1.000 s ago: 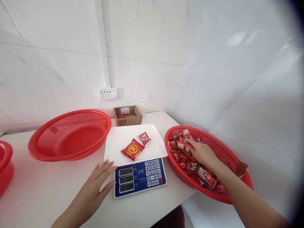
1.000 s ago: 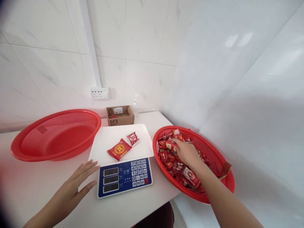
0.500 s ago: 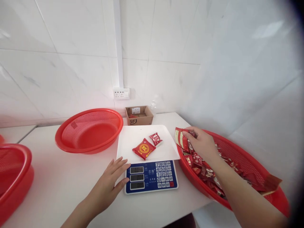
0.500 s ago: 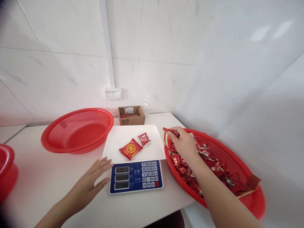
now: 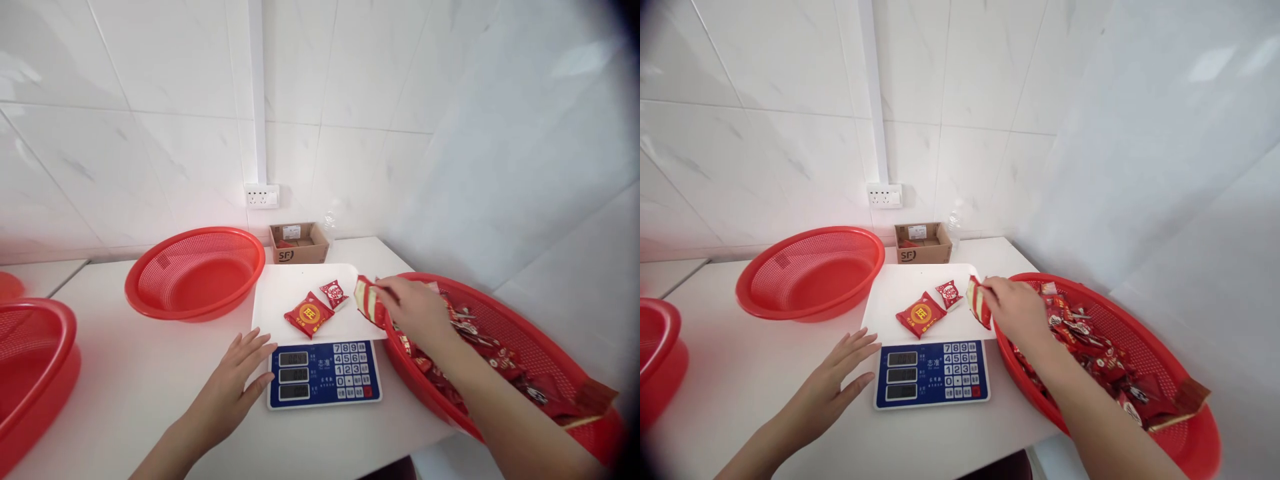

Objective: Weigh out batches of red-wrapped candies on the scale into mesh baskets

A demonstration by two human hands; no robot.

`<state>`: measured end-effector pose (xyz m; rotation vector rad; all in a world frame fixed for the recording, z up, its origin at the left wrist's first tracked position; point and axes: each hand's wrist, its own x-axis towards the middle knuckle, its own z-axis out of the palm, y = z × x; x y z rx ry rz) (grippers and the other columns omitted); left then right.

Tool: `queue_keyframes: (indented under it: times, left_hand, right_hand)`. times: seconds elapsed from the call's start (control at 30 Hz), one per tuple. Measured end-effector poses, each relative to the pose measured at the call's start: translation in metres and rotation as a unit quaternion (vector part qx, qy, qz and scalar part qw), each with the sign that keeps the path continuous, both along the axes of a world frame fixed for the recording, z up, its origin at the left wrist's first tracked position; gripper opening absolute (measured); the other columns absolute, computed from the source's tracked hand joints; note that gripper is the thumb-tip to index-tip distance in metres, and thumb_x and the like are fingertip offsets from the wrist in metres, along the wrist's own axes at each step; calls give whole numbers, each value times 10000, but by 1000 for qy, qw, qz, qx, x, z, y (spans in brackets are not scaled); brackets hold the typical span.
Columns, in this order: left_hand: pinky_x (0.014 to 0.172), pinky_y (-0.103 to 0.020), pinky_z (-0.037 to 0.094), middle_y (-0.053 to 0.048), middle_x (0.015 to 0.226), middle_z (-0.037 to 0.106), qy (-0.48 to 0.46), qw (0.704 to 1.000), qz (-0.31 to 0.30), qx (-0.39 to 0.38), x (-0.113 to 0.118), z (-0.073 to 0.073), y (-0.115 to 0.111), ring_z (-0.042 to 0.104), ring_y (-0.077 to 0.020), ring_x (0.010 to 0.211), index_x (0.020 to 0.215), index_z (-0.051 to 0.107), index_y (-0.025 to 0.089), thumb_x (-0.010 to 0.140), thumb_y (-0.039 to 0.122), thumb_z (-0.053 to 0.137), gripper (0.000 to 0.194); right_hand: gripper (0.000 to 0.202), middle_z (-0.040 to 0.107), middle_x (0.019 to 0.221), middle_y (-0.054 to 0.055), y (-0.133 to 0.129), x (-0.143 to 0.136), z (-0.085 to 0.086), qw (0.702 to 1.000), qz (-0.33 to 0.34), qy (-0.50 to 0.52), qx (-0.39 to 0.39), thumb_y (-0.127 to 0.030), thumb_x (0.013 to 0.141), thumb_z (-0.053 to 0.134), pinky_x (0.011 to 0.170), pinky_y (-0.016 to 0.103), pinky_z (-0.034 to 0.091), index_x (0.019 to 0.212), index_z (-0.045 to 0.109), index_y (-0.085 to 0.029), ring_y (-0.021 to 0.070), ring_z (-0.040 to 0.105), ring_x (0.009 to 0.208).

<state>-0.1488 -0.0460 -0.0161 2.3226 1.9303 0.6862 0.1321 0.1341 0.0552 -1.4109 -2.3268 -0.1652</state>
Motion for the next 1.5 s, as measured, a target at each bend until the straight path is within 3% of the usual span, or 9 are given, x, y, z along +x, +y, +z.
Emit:
queue_keyframes:
  times: [0.17, 0.33, 0.5, 0.6, 0.67, 0.8, 1.1, 1.33, 1.5]
  left_hand:
    - [1043, -467, 366, -9, 1357, 507, -2, 1000, 10, 4, -8, -8, 1, 394, -235, 1295, 1285, 499, 331, 897, 355, 470, 390]
    - [1026, -483, 381, -6, 1357, 506, -4, 1000, -9, 12, -5, -15, 6, 410, -236, 1285, 1301, 479, 332, 901, 364, 457, 402]
    - [1032, -459, 384, -12, 1358, 506, -3, 999, -28, 24, 3, -12, 11, 408, -231, 1287, 1299, 486, 321, 902, 356, 457, 400]
    - [1035, -454, 381, -13, 1361, 503, 1, 999, -27, 26, 3, -11, 11, 410, -234, 1285, 1306, 480, 326, 897, 356, 467, 410]
    - [1033, -454, 383, -9, 1358, 506, 3, 999, -24, 27, 1, -13, 10, 417, -236, 1279, 1312, 471, 339, 891, 358, 480, 422]
    - [1026, -461, 389, -5, 1350, 514, 6, 999, -21, 24, -3, -20, 5, 433, -233, 1269, 1323, 454, 349, 891, 349, 480, 433]
    - [1014, -480, 395, 7, 1359, 502, 19, 999, -28, 18, -4, -22, 4, 419, -225, 1279, 1347, 413, 352, 900, 356, 466, 450]
    - [1025, -461, 387, 0, 1359, 503, 16, 999, -24, 28, -4, -23, 1, 424, -223, 1275, 1334, 438, 340, 900, 358, 469, 435]
    - [1018, -463, 387, -8, 1344, 520, 23, 999, -23, 39, -8, -23, -2, 438, -226, 1265, 1336, 438, 333, 900, 361, 472, 439]
  right_hand:
    - [370, 691, 889, 95, 5, 57, 34, 982, -185, -1, -33, -478, 857, 371, 620, 375, 402, 991, 636, -258, 301, 612, 783]
    - [409, 680, 871, 151, 1, 88, 44, 947, -306, -90, -46, -448, 885, 327, 634, 404, 391, 993, 652, -224, 318, 613, 769]
    - [310, 645, 1066, 115, 18, 83, 14, 972, -175, -153, -42, -348, 870, 407, 762, 390, 428, 901, 684, -211, 294, 582, 974]
    - [318, 609, 1186, 104, 39, 72, -21, 975, -82, -136, -157, -350, 843, 477, 834, 346, 431, 1071, 639, -200, 265, 558, 1074]
    - [493, 595, 1210, 159, 50, 65, -44, 961, -77, -120, -236, -374, 842, 492, 837, 355, 433, 1274, 493, -138, 278, 575, 1068]
    - [597, 532, 1272, 230, 59, 59, -68, 960, -104, -95, -242, -340, 833, 519, 832, 358, 428, 1349, 367, -82, 297, 570, 1088]
    - [403, 650, 1141, 111, 57, 74, -55, 960, -125, -76, -239, -179, 814, 417, 801, 322, 438, 1200, 532, -188, 247, 615, 1020]
    - [463, 626, 1181, 149, 54, 64, -63, 952, -93, -140, -256, -379, 843, 498, 797, 346, 436, 1250, 510, -158, 279, 608, 1029]
    - [362, 661, 1109, 146, 54, 63, -56, 954, -129, -149, -226, -318, 912, 350, 804, 390, 423, 1157, 578, -181, 302, 614, 1010]
